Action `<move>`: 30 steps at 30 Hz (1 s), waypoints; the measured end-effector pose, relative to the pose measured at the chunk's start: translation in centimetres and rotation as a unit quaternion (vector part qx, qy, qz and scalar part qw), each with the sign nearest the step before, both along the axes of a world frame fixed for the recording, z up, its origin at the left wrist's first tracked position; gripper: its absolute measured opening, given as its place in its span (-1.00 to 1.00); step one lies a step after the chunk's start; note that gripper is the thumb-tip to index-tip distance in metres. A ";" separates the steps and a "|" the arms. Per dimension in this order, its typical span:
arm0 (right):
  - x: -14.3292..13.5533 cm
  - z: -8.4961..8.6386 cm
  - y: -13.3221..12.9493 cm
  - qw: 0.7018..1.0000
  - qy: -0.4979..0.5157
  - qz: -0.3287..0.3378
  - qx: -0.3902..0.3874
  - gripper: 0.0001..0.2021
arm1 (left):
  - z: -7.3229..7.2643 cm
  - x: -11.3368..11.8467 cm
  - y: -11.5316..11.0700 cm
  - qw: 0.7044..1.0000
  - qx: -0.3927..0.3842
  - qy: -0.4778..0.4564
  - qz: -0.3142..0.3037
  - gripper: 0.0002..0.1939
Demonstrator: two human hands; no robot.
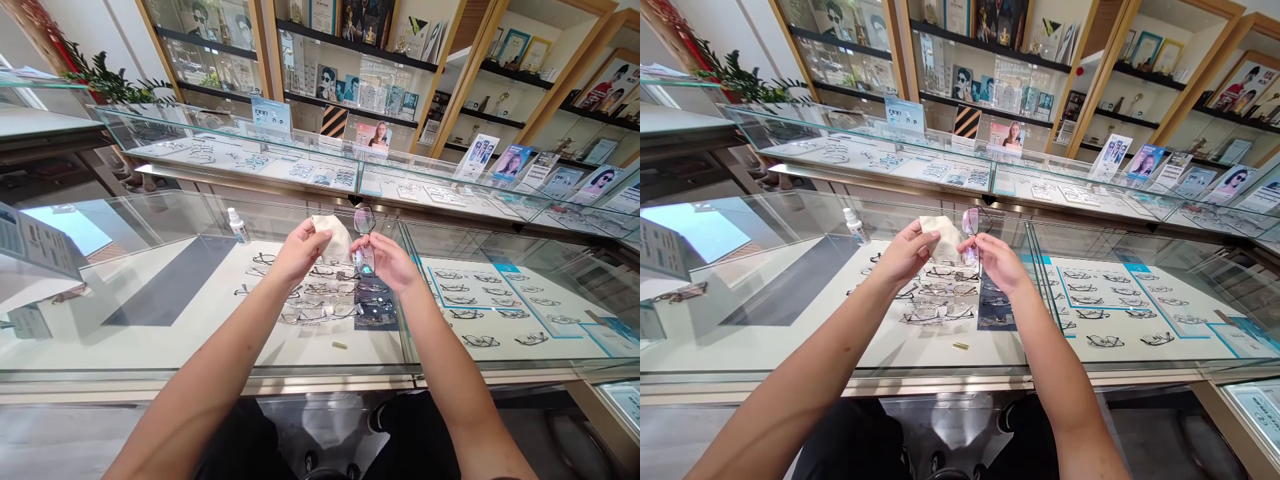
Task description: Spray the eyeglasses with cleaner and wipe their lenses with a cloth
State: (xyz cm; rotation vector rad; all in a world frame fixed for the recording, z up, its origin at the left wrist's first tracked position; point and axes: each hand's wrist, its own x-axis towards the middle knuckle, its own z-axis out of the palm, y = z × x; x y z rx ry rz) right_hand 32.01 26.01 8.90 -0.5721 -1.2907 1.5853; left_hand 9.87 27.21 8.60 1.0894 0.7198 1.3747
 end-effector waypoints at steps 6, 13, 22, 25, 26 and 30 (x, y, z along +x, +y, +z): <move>-0.9 -0.4 -0.3 1.000 -0.005 0.002 -0.024 -0.73 | -0.7 1.3 -0.8 0.990 0.118 0.063 0.038 -0.58; -1.5 -0.7 -0.4 1.000 -0.015 -0.007 -0.004 -0.72 | -0.6 1.6 -1.9 0.962 0.211 0.160 0.064 -0.70; -1.8 -0.7 -0.5 0.998 -0.050 0.009 0.030 -0.72 | -0.3 1.0 -1.7 0.915 0.283 0.271 0.097 -0.81; -2.0 -0.8 -0.6 0.997 -0.064 0.017 0.033 -0.69 | -0.2 0.9 -1.7 0.903 0.298 0.286 0.116 -0.65; -2.1 -0.8 -0.6 0.997 -0.066 0.023 0.033 -0.68 | -0.2 0.9 -1.7 0.902 0.299 0.286 0.124 -0.61; -2.4 -1.0 -0.9 0.996 -0.066 0.034 0.044 -0.70 | -0.3 1.1 -1.7 0.912 0.287 0.259 0.137 -0.60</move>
